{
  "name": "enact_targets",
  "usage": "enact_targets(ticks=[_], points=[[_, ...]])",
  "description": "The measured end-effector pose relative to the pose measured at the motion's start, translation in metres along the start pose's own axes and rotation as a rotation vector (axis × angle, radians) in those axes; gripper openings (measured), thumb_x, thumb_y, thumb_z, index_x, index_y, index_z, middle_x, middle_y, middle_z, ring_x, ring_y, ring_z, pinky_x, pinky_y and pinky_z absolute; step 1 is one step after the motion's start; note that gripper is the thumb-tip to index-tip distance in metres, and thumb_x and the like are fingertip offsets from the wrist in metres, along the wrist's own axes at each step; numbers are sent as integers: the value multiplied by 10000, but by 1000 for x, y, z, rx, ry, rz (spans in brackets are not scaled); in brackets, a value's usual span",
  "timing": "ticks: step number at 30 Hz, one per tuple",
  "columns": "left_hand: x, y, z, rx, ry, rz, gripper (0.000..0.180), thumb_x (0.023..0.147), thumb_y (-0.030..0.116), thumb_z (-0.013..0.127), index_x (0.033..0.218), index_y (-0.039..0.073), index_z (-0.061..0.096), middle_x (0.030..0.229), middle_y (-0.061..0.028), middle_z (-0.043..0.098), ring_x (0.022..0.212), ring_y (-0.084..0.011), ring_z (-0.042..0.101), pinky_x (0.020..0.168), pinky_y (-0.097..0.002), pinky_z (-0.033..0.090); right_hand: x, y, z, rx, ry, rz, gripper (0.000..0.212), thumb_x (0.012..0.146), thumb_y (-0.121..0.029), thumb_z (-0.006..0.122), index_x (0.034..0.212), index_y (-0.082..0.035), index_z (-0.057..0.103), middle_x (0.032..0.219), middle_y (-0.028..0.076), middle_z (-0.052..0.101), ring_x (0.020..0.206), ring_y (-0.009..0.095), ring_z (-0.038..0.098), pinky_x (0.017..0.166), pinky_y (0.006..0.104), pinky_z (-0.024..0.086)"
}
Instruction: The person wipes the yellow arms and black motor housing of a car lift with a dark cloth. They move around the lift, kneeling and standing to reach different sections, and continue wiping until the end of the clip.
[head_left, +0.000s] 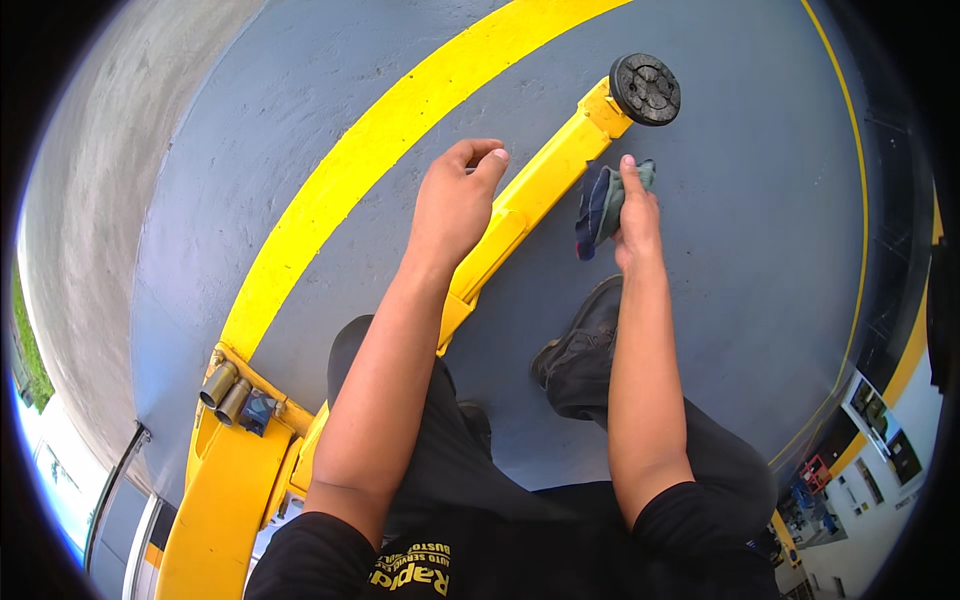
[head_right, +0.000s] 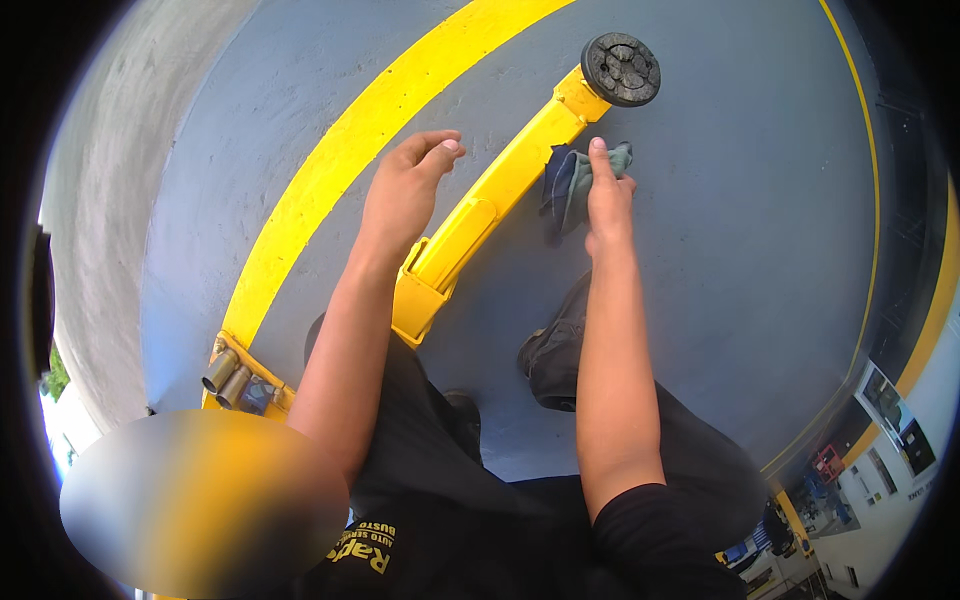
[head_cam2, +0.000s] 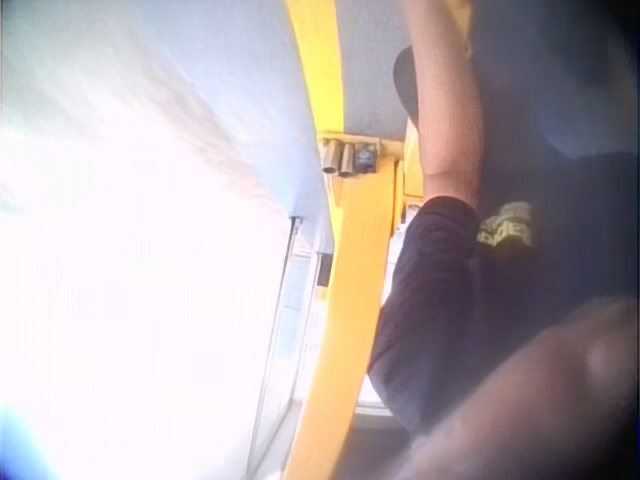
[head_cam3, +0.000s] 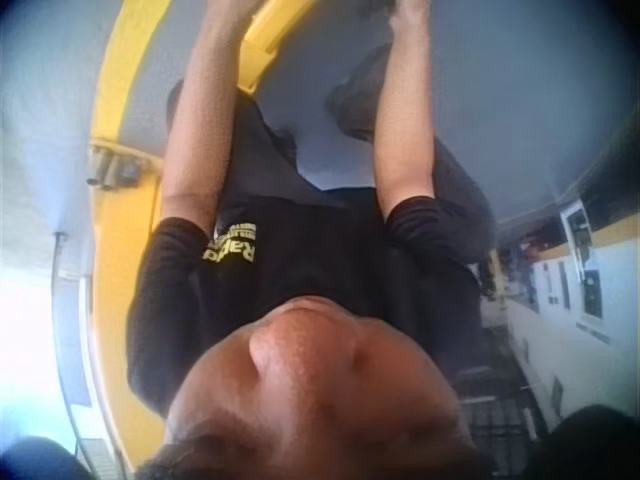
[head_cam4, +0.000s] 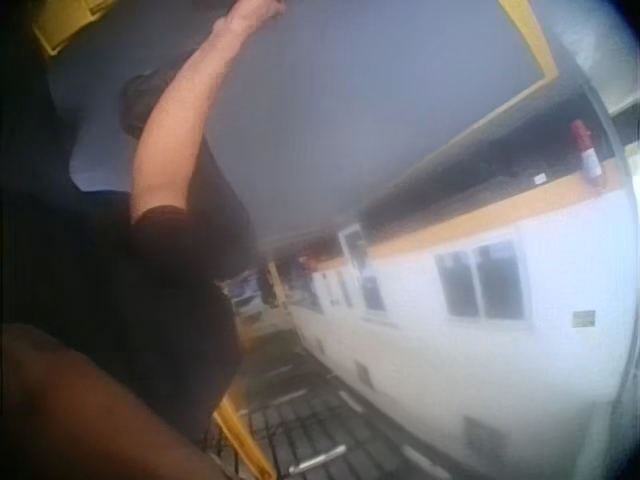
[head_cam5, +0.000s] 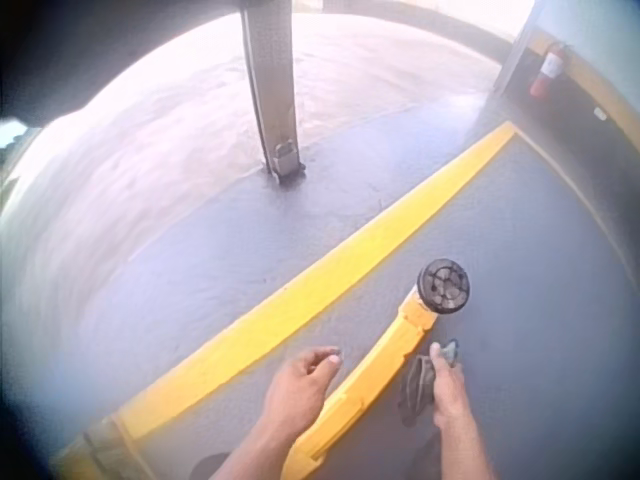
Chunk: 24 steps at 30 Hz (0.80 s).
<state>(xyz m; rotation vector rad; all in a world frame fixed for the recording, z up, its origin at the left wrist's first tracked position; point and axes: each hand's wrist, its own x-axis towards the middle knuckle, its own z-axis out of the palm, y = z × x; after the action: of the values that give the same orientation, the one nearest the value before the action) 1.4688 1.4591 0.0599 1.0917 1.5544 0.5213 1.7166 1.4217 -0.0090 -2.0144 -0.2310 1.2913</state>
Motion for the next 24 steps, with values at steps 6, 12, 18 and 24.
enact_targets(ticks=[6, 12, 18, 24], points=[[29, -20, 7, 33, -53, -38, 455, 981, 330, 636, 1291, 8, 716, 1251, -231, 739, 1193, -363, 702, 1048, -419, 519, -46, 77, 107, -575, 211, -364, 1096, 1019, -624, 567, 1605, 142, 45, 1604, 395, 252, 1478, 515, 369, 1219, 518, 360], [42, -29, 1, -22, -85, -81, 472, 1002, 345, 614, 1314, 2, 699, 1210, -162, 752, 1133, -286, 690, 1037, -394, 507, 43, 8, 94, -554, 343, -328, 936, 1048, -636, 487, 1546, 110, 221, 1435, 361, 499, 1335, 500, 532, 1121, 544, 444], [44, -19, -9, -71, -133, -108, 484, 1026, 358, 585, 1357, 15, 669, 1206, -117, 756, 1137, -232, 674, 1042, -384, 495, 30, 2, 95, -497, 397, -370, 865, 1069, -610, 457, 1567, 70, 262, 1474, 355, 500, 1359, 483, 529, 1131, 527, 442], [45, -16, -8, -86, -136, -80, 473, 1032, 347, 584, 1356, 13, 668, 1211, -116, 755, 1133, -235, 678, 1048, -379, 492, -50, 87, 110, -303, 167, -332, 783, 1112, -560, 394, 1561, 72, 290, 1489, 334, 512, 1363, 453, 548, 1164, 494, 417]])
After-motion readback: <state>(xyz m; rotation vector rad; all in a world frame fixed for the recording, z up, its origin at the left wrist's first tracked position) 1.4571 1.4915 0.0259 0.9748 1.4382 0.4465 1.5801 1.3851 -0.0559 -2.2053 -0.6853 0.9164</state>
